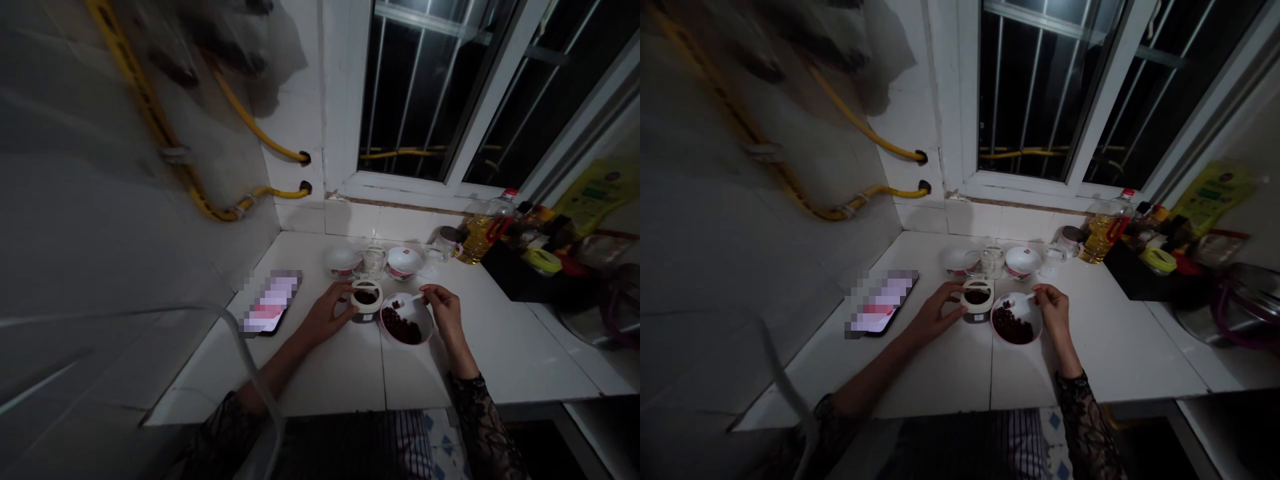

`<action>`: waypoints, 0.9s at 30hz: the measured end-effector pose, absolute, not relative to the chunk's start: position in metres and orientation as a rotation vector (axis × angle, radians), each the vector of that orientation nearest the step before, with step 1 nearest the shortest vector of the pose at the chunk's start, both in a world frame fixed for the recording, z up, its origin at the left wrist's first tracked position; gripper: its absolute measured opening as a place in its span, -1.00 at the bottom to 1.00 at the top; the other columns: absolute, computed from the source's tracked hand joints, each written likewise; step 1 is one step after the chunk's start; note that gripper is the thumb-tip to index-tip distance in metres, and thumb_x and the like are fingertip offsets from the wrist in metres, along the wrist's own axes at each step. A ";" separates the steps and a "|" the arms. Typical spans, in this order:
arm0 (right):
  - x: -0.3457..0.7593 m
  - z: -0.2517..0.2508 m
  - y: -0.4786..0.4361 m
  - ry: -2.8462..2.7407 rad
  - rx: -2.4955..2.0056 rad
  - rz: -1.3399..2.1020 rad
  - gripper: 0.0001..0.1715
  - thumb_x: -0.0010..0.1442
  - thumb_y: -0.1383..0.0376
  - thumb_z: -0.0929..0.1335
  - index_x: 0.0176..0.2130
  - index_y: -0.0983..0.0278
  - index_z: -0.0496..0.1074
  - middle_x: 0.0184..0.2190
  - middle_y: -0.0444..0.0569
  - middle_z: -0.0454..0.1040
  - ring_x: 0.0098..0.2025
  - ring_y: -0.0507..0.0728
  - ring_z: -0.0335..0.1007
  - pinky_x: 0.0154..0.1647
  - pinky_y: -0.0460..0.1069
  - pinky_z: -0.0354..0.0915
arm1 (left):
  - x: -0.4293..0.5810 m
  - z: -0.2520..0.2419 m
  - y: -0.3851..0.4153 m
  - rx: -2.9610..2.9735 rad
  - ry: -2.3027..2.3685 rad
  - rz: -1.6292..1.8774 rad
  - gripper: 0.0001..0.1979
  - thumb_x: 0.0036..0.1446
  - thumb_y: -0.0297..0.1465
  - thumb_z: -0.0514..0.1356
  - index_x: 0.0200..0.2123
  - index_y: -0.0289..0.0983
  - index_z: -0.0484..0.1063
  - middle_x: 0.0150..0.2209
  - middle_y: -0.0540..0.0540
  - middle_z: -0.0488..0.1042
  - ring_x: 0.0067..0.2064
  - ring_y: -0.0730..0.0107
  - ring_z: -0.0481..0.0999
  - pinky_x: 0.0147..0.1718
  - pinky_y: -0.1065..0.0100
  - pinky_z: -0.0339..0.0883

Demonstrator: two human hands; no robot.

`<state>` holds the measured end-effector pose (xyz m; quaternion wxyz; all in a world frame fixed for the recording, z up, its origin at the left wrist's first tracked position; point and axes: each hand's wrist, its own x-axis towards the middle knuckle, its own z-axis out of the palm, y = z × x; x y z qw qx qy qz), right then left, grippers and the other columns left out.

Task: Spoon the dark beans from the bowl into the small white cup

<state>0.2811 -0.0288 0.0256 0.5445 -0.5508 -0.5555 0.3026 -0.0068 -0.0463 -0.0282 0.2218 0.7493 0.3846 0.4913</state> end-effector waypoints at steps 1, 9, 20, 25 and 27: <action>0.280 0.028 -0.028 -1.313 -1.292 0.715 -0.63 -0.03 0.01 0.39 -0.43 0.27 0.54 -0.64 -0.11 0.43 -0.51 0.11 0.35 -0.40 0.00 0.29 | -0.007 -0.028 -0.046 2.072 1.062 1.355 -0.69 0.25 -0.26 0.23 0.03 -0.17 0.38 0.13 -0.23 0.44 0.14 0.13 0.50 -0.06 0.17 0.54; 0.242 0.050 -0.039 -1.573 -1.125 0.238 -0.72 0.28 0.16 0.29 -0.25 0.22 0.55 -0.44 -0.03 0.56 -0.31 0.18 0.46 -0.13 0.09 0.33 | -0.006 -0.028 -0.047 2.062 1.038 1.368 -0.71 0.24 -0.26 0.24 0.02 -0.16 0.39 0.13 -0.23 0.44 0.14 0.12 0.51 -0.09 0.18 0.56; 0.254 0.051 -0.044 -1.894 -0.971 -0.227 -0.72 0.33 0.36 0.23 -0.18 0.20 0.52 -0.45 -0.07 0.53 -0.35 0.16 0.41 -0.04 0.14 0.26 | -0.007 -0.029 -0.046 2.086 1.030 1.372 -0.69 0.26 -0.26 0.23 0.04 -0.18 0.36 0.14 -0.24 0.42 0.16 0.13 0.50 -0.04 0.18 0.55; 0.285 0.038 -0.032 -1.962 -1.232 -0.170 -0.74 0.26 0.34 0.25 -0.27 0.22 0.53 -0.49 -0.05 0.54 -0.34 0.19 0.44 -0.06 0.12 0.25 | -0.007 -0.027 -0.047 2.093 1.031 1.368 -0.70 0.26 -0.26 0.23 0.04 -0.18 0.37 0.13 -0.23 0.44 0.14 0.15 0.51 -0.06 0.20 0.55; 0.289 0.031 -0.029 -2.002 -1.278 -0.201 -0.74 0.24 0.35 0.25 -0.26 0.23 0.54 -0.49 -0.03 0.55 -0.37 0.19 0.44 -0.02 0.13 0.23 | -0.007 -0.026 -0.047 2.090 1.033 1.364 -0.70 0.26 -0.26 0.23 0.04 -0.18 0.37 0.14 -0.23 0.44 0.15 0.14 0.50 -0.08 0.20 0.56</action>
